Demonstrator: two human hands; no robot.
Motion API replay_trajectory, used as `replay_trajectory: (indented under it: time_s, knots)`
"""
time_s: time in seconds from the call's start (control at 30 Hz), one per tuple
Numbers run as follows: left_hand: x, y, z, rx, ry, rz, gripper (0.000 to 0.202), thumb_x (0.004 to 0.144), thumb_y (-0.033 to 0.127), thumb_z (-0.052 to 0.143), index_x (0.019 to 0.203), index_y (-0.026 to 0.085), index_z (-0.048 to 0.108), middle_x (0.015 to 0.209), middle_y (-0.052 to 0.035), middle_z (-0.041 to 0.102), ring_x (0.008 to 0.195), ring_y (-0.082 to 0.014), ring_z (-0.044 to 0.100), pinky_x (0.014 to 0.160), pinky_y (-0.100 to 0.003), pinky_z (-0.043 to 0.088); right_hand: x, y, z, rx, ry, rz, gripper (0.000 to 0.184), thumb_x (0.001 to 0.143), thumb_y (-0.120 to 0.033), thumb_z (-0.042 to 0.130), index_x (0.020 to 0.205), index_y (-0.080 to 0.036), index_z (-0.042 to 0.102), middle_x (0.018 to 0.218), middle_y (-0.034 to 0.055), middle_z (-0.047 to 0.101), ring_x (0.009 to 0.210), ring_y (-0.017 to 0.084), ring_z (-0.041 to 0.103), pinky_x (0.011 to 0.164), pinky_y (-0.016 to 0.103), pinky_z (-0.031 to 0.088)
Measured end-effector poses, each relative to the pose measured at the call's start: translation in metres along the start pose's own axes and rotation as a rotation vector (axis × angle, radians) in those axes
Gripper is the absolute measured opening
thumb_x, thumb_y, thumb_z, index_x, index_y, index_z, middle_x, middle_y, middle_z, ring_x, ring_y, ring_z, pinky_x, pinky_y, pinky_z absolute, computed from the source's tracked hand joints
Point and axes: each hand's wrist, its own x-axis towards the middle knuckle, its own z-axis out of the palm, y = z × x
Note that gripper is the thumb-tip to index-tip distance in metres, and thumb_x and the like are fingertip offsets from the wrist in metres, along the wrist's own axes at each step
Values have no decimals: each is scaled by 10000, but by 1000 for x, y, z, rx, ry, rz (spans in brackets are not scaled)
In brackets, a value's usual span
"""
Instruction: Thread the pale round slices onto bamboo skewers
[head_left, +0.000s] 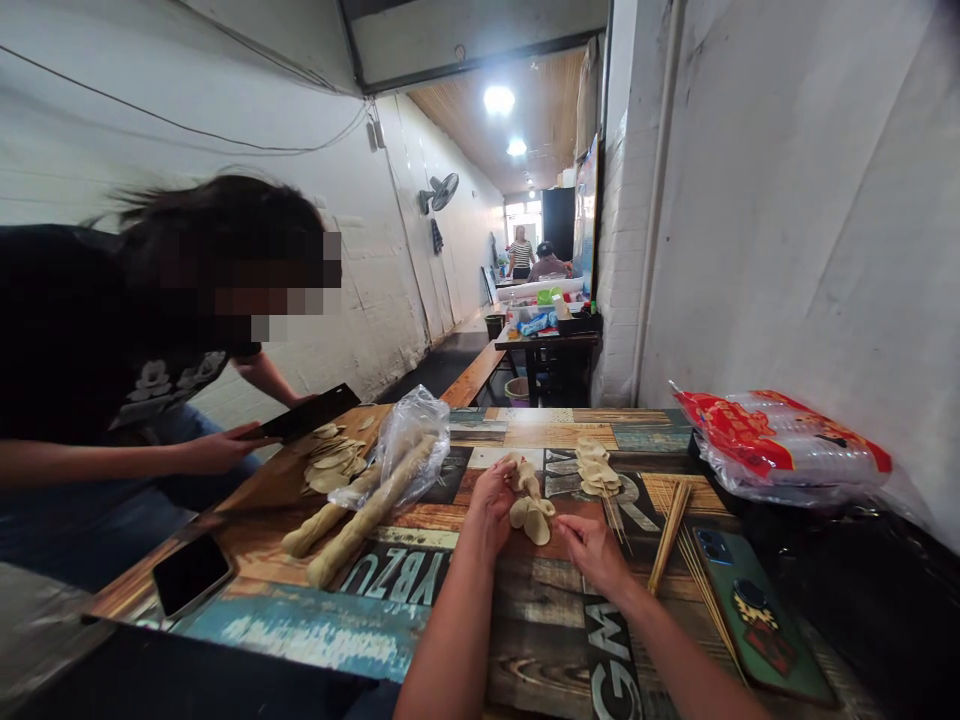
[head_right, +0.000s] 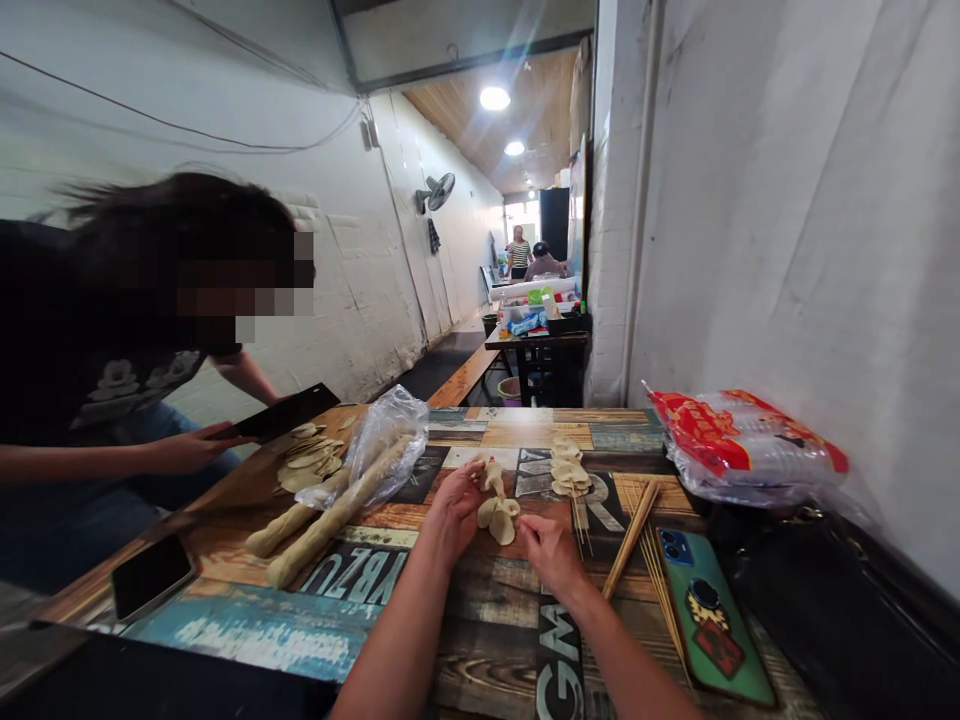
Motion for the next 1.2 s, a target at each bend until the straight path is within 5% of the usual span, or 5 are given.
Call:
replay_trajectory:
  time_s: [0.17,0.47,0.87,1.03,1.2]
  knots:
    - [0,-3,2,-36,-34,-67,215,659,249,785,776,164,626,710,-64,635,653,-188,614,604,-321,534,2,0,0,64,-23,38,412,879,-353,394,888,-157,757,655,42,699,633,192,631,580,256,454]
    - [-1,-7,6,-49,-25,8,348,546,256,867,779,123,645,721,-42,666,615,-157,616,616,-313,523,4,5,3,105,-13,70,417,859,-386,401,870,-162,753,600,37,668,610,194,614,535,255,438]
    - [-7,-4,14,-93,-77,24,318,610,294,853,811,148,655,789,-51,692,683,-158,641,679,-295,531,6,1,6,439,-67,263,427,801,-514,502,877,-145,702,420,-78,426,349,73,329,384,199,252]
    - [-13,-5,24,-124,-52,-147,363,725,432,767,903,138,652,832,-87,690,711,-176,661,683,-298,538,7,-4,0,564,2,305,461,755,-538,525,919,-133,672,437,-102,395,332,53,250,361,199,201]
    - [-31,-14,40,-29,-201,-225,354,684,386,807,862,119,657,774,-75,687,683,-171,658,660,-282,537,10,-3,-2,628,111,328,455,735,-554,525,871,-140,654,426,-100,402,331,53,243,358,201,178]
